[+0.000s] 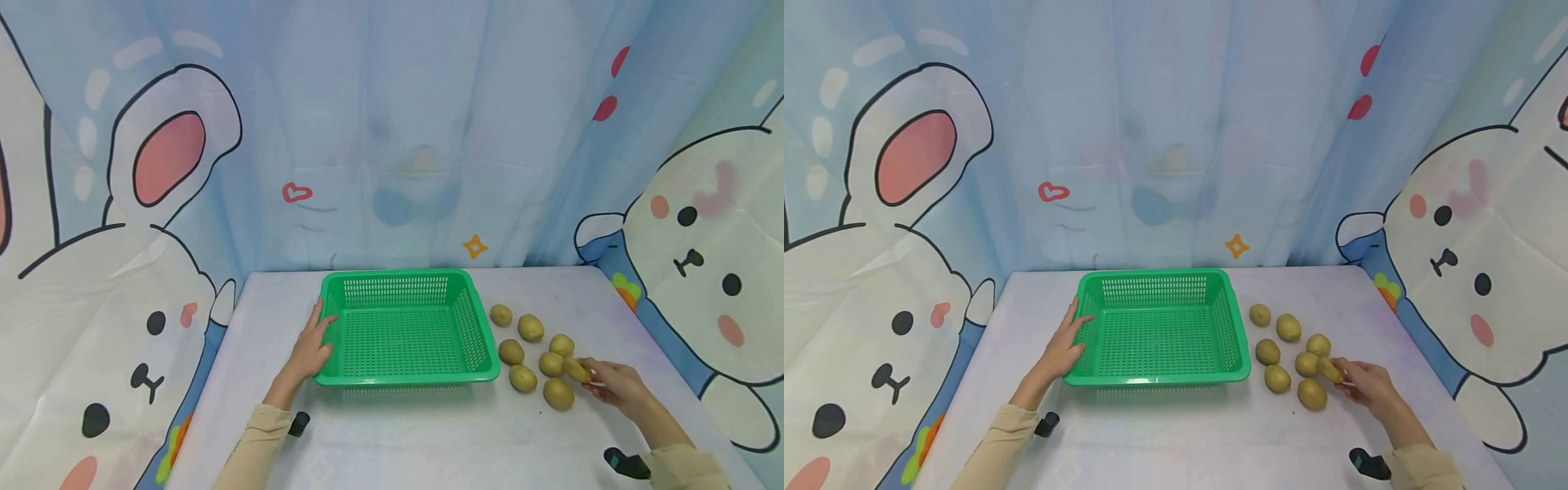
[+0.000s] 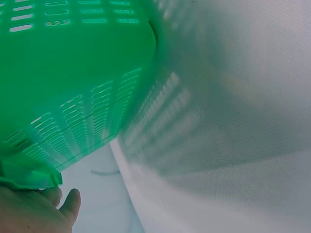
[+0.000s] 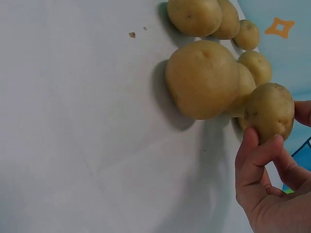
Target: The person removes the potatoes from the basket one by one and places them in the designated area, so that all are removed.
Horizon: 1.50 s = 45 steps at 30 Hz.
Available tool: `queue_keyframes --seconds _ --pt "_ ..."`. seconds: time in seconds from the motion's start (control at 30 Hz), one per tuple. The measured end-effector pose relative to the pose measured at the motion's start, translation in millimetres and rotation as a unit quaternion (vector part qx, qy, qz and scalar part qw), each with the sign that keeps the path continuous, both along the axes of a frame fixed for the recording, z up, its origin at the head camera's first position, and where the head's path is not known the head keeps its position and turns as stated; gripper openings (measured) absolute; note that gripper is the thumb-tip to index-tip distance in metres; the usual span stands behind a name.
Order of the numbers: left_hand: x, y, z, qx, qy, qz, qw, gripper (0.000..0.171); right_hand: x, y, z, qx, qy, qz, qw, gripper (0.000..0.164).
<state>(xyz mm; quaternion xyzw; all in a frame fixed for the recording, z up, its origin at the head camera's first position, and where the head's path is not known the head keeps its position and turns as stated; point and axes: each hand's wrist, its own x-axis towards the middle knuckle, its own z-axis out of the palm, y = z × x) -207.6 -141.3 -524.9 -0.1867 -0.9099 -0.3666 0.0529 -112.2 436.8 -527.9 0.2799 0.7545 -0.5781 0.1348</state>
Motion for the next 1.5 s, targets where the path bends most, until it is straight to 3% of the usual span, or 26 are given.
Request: queue_keyframes --seconds 0.23,0.67,0.9,1.27,1.5 --pt "-0.1 -0.9 -2.1 -0.002 0.011 0.003 0.9999 0.065 1.5 -0.3 -7.6 0.018 -0.021 -0.03 0.999 0.082" --pt "0.9 -2.5 -2.2 -0.002 0.008 0.003 1.0 0.064 7.3 4.6 -22.9 0.015 -0.027 -0.045 0.998 0.087" --pt "2.5 -2.8 -2.6 -0.009 0.006 0.002 0.9999 0.064 10.4 4.9 -33.2 0.017 -0.029 -0.057 0.998 0.076" --pt "4.7 -3.5 -3.2 -0.004 0.006 0.005 1.0 0.063 13.3 2.5 -33.4 0.033 -0.016 -0.037 0.999 0.077" --pt "1.1 -0.8 -2.0 -0.006 0.011 0.006 0.9999 0.066 15.6 8.1 -29.3 0.084 -0.019 -0.004 0.996 0.087"
